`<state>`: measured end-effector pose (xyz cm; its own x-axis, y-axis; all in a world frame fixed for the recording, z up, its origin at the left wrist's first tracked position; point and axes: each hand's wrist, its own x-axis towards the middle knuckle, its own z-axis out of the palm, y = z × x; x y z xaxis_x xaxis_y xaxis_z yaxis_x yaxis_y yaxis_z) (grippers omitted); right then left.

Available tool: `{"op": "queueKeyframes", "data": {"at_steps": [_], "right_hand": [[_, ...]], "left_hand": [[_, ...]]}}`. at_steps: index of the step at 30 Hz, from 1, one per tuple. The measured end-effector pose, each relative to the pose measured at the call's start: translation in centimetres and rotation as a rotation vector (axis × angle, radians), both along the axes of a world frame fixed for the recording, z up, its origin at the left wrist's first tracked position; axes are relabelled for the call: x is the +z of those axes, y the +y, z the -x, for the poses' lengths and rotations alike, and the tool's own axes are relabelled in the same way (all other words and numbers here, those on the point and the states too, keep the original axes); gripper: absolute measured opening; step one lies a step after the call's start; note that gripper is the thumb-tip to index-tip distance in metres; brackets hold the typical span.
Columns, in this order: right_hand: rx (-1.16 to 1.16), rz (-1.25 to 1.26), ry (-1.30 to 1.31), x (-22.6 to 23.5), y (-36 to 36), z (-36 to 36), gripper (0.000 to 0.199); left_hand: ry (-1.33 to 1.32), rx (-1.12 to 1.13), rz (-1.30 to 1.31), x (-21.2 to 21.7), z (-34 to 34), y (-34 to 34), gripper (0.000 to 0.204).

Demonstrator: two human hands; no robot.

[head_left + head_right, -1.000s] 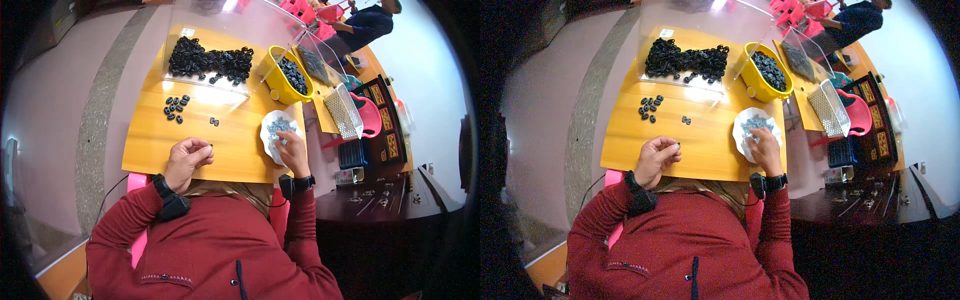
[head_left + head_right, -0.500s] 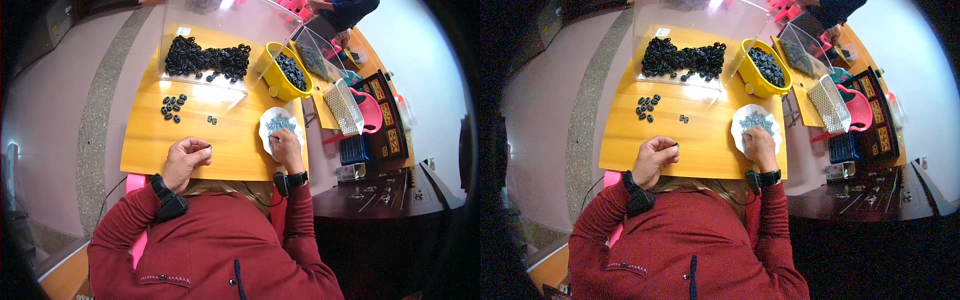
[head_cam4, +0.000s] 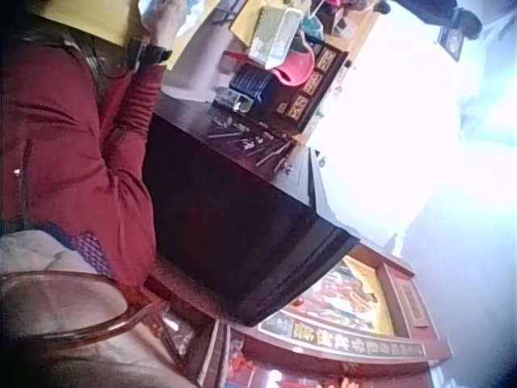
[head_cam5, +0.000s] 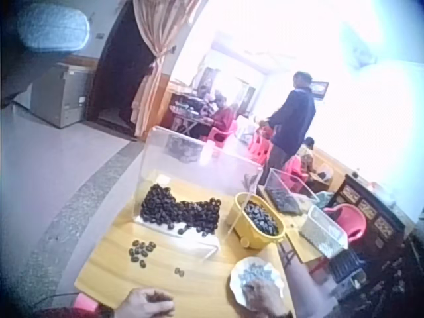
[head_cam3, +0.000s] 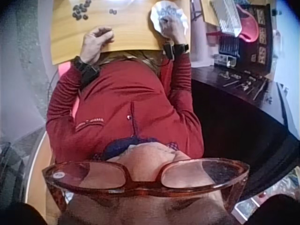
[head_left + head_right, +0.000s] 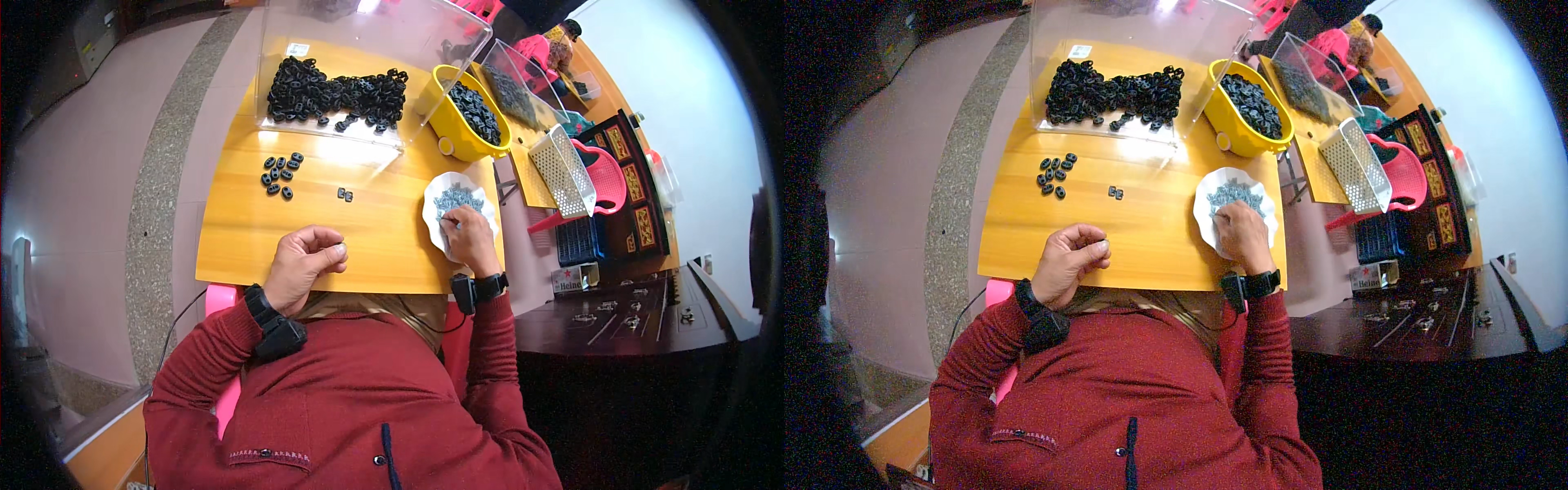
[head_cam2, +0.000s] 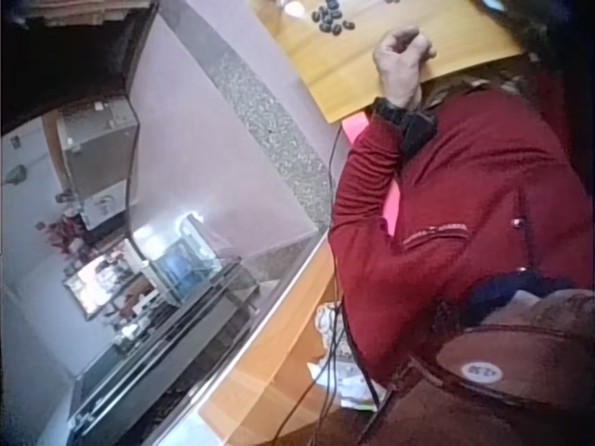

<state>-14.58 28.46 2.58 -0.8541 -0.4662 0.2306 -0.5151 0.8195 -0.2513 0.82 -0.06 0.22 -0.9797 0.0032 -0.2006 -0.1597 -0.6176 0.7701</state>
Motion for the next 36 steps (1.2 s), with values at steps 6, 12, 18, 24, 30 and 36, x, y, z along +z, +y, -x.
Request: {"op": "queueKeyframes", "data": {"at_steps": [6,12,18,24,30,36], "right_hand": [[0.01,0.001,-0.032,-0.3,0.2,0.2,0.01],[0.008,0.046,-0.008,-0.3,0.3,-0.2,0.009],[-0.005,0.118,0.035,0.0,0.5,-0.3,0.01],[-0.019,0.121,0.052,0.0,0.8,0.0,0.014],[-0.01,0.2,0.05,0.4,0.6,-0.1,0.018],[0.071,0.315,-0.01,1.5,-0.8,-1.3,0.018]], "left_hand": [[-0.036,0.014,0.005,0.2,0.0,0.0,0.011],[-0.048,0.008,0.01,0.3,0.0,-0.1,0.01],[-0.044,0.01,0.01,0.2,0.0,-0.1,0.011],[-0.043,0.015,0.004,0.3,0.1,0.0,0.011],[-0.059,0.011,0.004,0.4,0.1,0.0,0.011],[-0.054,0.001,0.03,0.2,-0.1,0.0,0.015]]}}
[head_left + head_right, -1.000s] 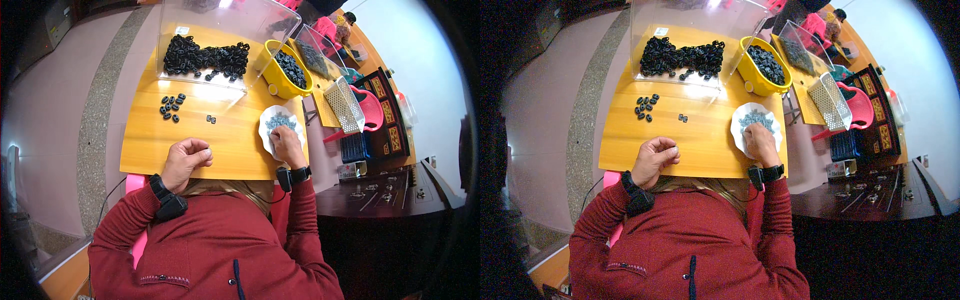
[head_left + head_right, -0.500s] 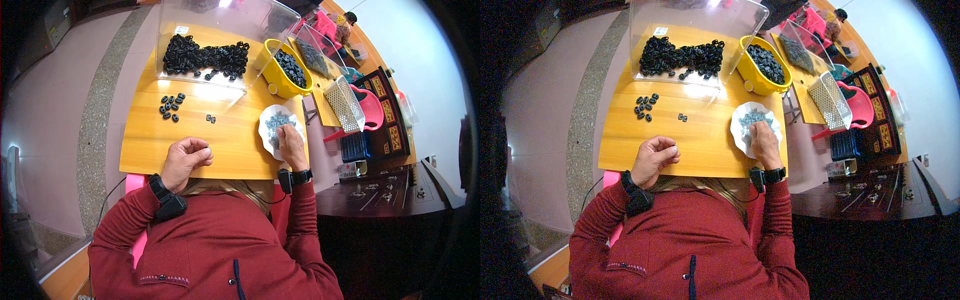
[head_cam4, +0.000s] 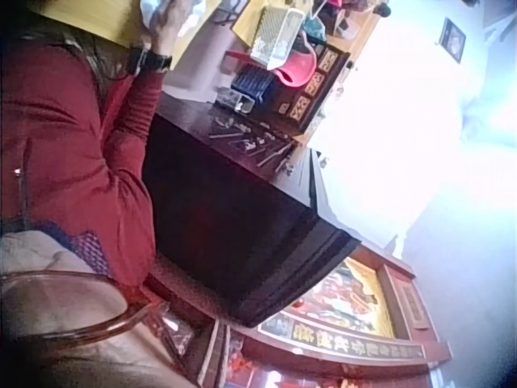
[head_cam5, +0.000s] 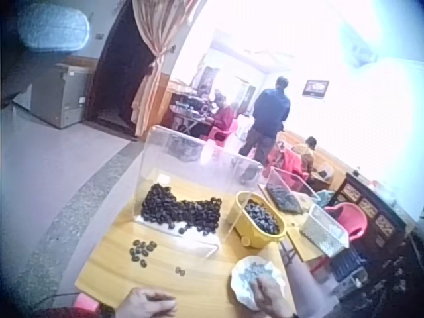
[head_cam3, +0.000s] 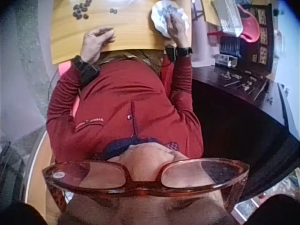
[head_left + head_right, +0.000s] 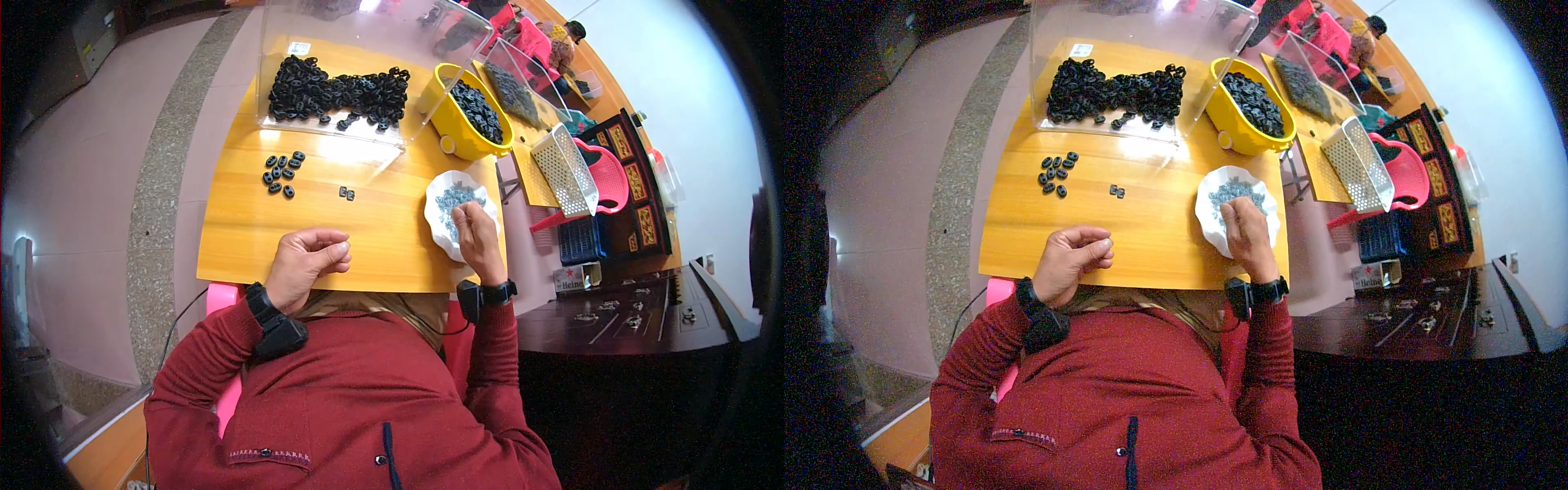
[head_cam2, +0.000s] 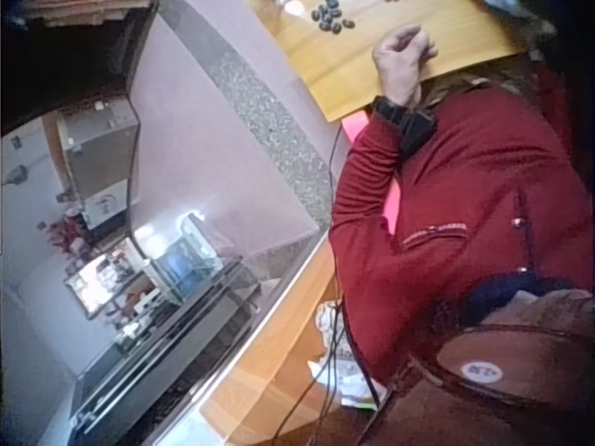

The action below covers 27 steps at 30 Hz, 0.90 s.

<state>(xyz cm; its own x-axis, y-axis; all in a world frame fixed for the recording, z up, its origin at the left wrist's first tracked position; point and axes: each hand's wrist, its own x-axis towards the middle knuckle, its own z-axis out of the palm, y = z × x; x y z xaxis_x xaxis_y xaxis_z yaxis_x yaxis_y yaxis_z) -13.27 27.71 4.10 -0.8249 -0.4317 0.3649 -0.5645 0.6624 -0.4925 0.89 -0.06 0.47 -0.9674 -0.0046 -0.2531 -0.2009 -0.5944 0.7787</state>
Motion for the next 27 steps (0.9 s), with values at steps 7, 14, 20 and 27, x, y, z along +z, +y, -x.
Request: {"op": "queueKeyframes", "data": {"at_steps": [7,14,20,27], "right_hand": [[0.243,0.1,-0.258,1.6,-5.7,-5.0,0.012],[0.422,0.103,-0.316,0.8,-9.7,-6.7,0.014],[0.438,0.089,-0.318,0.5,-10.3,-6.8,0.015],[0.429,0.017,-0.424,0.7,-10.2,-6.7,0.019]], "left_hand": [[-0.043,-0.086,0.093,0.5,-0.1,0.3,0.027],[-0.042,-0.127,0.098,0.4,0.1,0.3,0.021],[-0.015,-0.131,0.09,-0.4,0.0,0.1,0.016],[0.023,-0.072,0.109,-0.5,0.0,0.4,0.015]]}}
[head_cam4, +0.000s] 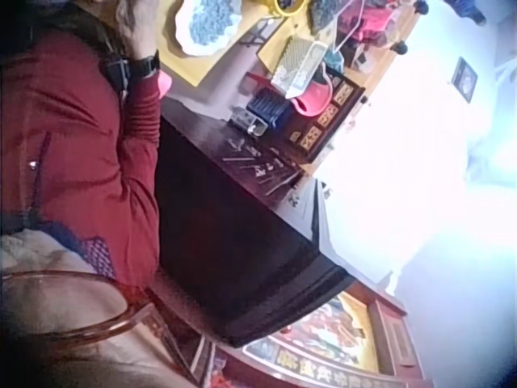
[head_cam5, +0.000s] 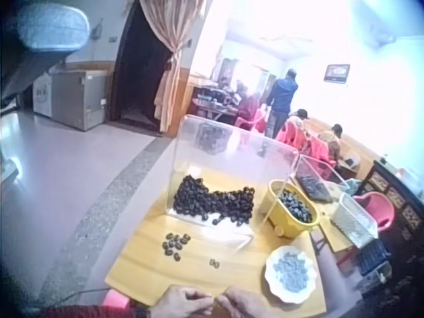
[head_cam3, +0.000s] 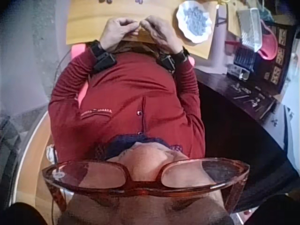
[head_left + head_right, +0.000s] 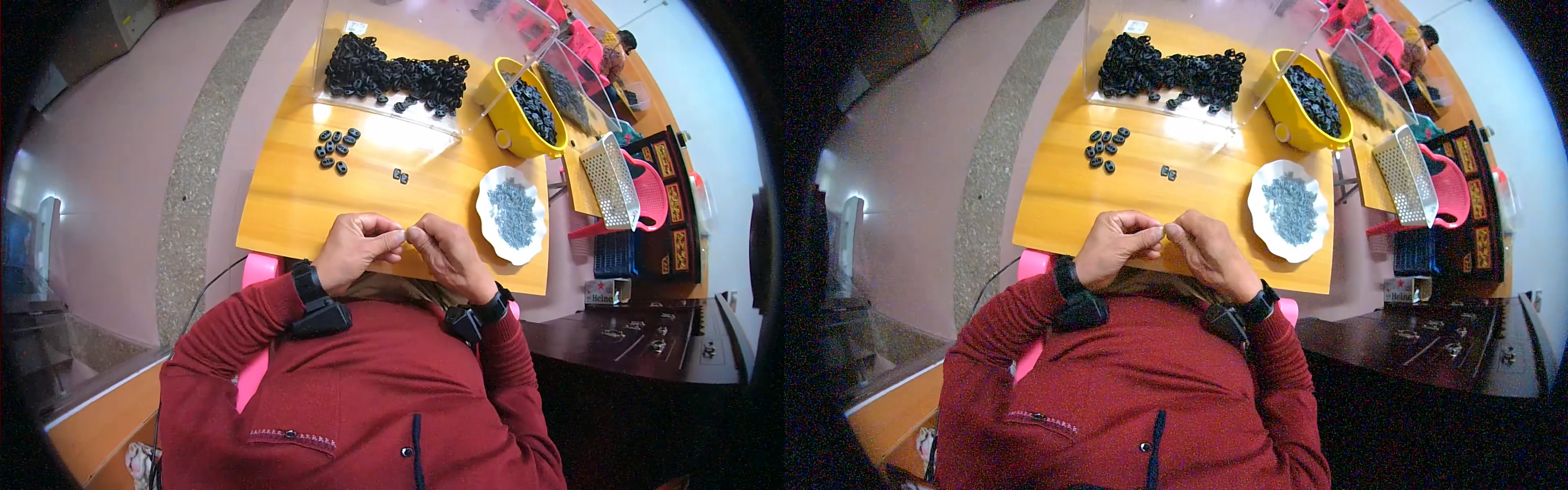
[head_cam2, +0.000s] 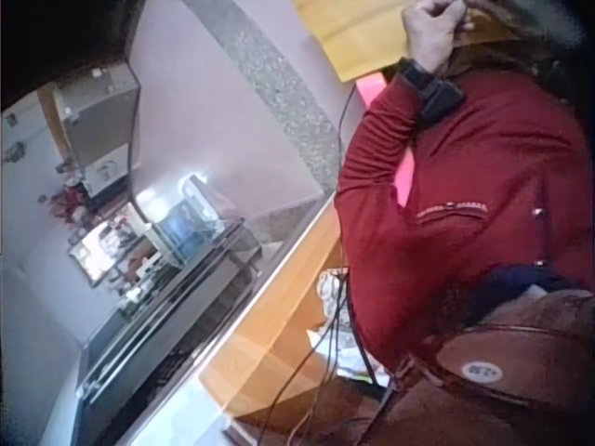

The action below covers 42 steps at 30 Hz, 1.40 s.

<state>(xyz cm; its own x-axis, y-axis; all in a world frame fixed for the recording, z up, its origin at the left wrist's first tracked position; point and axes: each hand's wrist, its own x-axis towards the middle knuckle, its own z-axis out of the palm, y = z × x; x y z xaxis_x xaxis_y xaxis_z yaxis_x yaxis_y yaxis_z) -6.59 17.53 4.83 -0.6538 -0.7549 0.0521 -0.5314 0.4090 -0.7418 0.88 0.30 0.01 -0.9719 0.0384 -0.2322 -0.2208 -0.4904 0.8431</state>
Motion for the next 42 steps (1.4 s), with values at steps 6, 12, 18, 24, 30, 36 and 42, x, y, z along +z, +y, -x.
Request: {"op": "queueKeyframes", "data": {"at_steps": [6,12,18,24,30,36,42], "right_hand": [[-0.054,0.058,-0.23,-1.6,0.6,0.2,0.018],[-0.147,0.266,-0.421,-1.2,0.7,-0.3,0.005],[-0.056,0.378,-0.185,-1.1,0.5,-0.5,0.007],[0.023,0.429,0.256,-0.5,-0.1,0.2,0.017],[-0.022,0.381,0.48,0.1,0.9,0.8,0.016],[-0.252,0.343,0.755,0.0,4.1,1.8,0.018],[-0.439,0.325,0.824,0.0,7.6,3.4,0.015]], "left_hand": [[0.033,0.015,0.001,-0.2,0.1,0.2,0.015],[-0.015,0.042,-0.018,-0.3,0.0,0.3,0.015],[-0.075,-0.002,-0.054,0.3,0.2,0.1,0.015],[-0.102,-0.02,-0.167,0.7,0.7,0.2,0.017],[-0.07,-0.087,-0.222,1.9,2.3,2.1,0.024],[0.0,-0.236,-0.221,4.0,5.7,4.8,0.021],[0.016,-0.285,-0.123,4.0,10.1,9.4,0.02]]}}
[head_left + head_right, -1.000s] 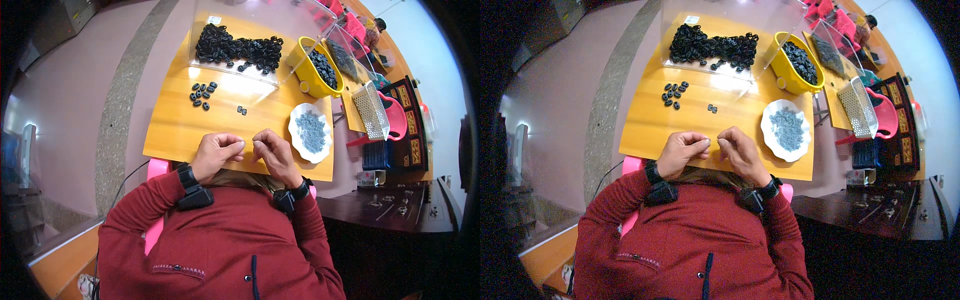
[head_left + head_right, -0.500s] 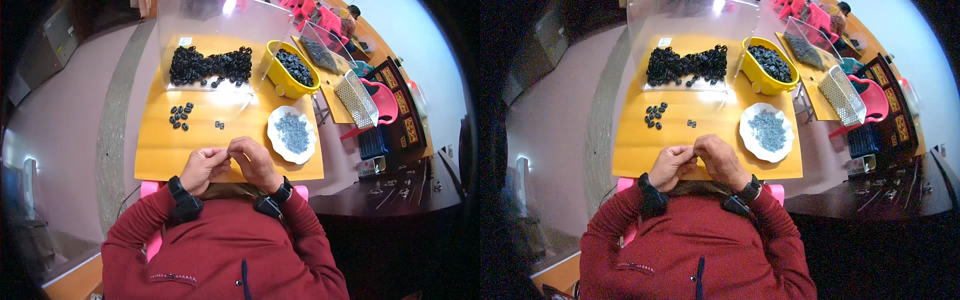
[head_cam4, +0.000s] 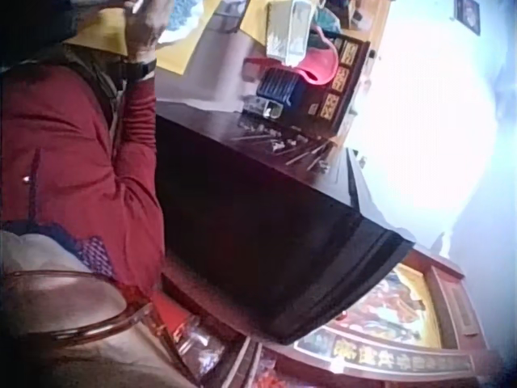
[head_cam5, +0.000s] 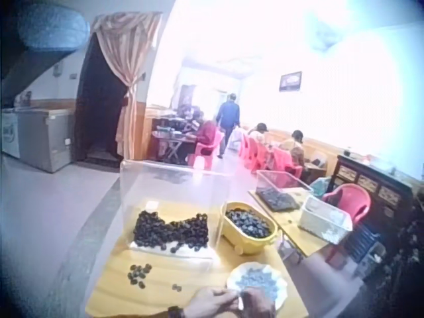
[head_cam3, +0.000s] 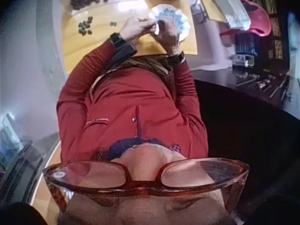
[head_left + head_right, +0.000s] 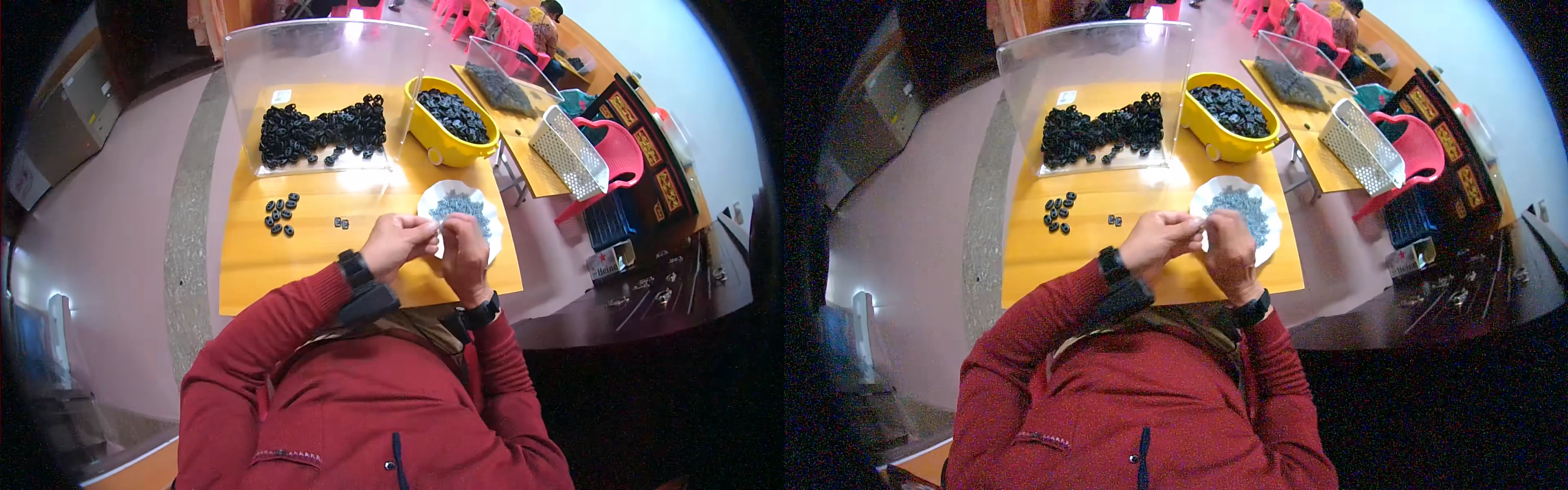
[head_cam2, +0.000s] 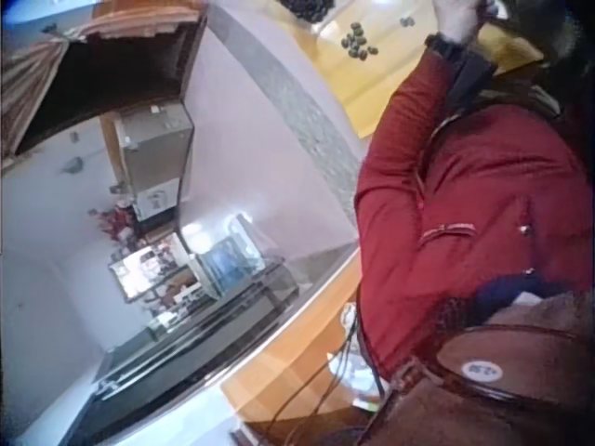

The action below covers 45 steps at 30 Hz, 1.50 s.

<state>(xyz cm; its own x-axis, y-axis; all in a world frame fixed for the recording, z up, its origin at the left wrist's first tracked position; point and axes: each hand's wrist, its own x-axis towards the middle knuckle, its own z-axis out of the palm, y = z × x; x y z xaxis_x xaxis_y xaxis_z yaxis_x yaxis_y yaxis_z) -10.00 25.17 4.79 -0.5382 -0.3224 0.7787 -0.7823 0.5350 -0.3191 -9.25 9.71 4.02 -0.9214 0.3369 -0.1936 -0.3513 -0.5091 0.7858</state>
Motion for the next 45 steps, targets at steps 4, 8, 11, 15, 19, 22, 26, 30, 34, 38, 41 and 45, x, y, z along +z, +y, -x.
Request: {"op": "queueKeyframes", "data": {"at_steps": [4,8,11,15,19,22,26,30,34,38,41,45], "right_hand": [[-0.131,0.067,-0.111,-1.5,1.8,1.1,0.008],[-0.176,0.144,-0.28,-3.2,3.6,2.4,0.004],[-0.142,0.19,-0.352,-3.4,3.9,2.5,0.004],[-0.004,0.343,-0.526,-3.7,4.3,2.2,0.006],[0.028,0.159,-0.569,-2.2,3.6,0.6,0.009],[0.11,0.113,-0.501,-1.2,2.4,-0.5,0.015],[0.142,0.039,-0.46,-1.1,1.7,-1.2,0.019],[0.17,0.033,-0.363,-1.5,0.8,-1.3,0.017],[0.16,0.118,-0.377,-1.2,-0.4,-1.4,0.014],[0.233,0.215,-0.358,-1.9,-1.1,-1.5,0.011],[0.243,0.242,-0.411,-1.6,-1.8,-1.9,0.008],[0.249,0.361,-0.599,-2.5,-2.0,-1.9,0.006]], "left_hand": [[0.078,0.052,0.154,-1.5,2.5,1.8,0.017],[0.179,0.064,0.34,-2.4,3.9,2.1,0.021],[0.2,0.079,0.421,-2.4,4.1,2.7,0.02],[0.171,0.084,0.424,-2.4,3.2,2.6,0.019],[0.195,-0.003,0.378,-2.2,1.7,1.6,0.021],[0.173,-0.043,0.316,-2.3,0.7,0.5,0.024],[0.131,-0.082,0.298,-2.0,-0.1,-0.9,0.023],[0.044,-0.089,0.175,-1.8,-1.1,-2.1,0.022],[-0.001,-0.064,0.137,-1.1,-1.7,-2.7,0.023],[-0.038,-0.036,0.029,-1.1,-2.5,-2.8,0.022],[-0.061,0.007,-0.036,-1.4,-3.0,-3.0,0.02],[-0.056,0.046,-0.093,-1.8,-3.6,-3.3,0.017]]}}
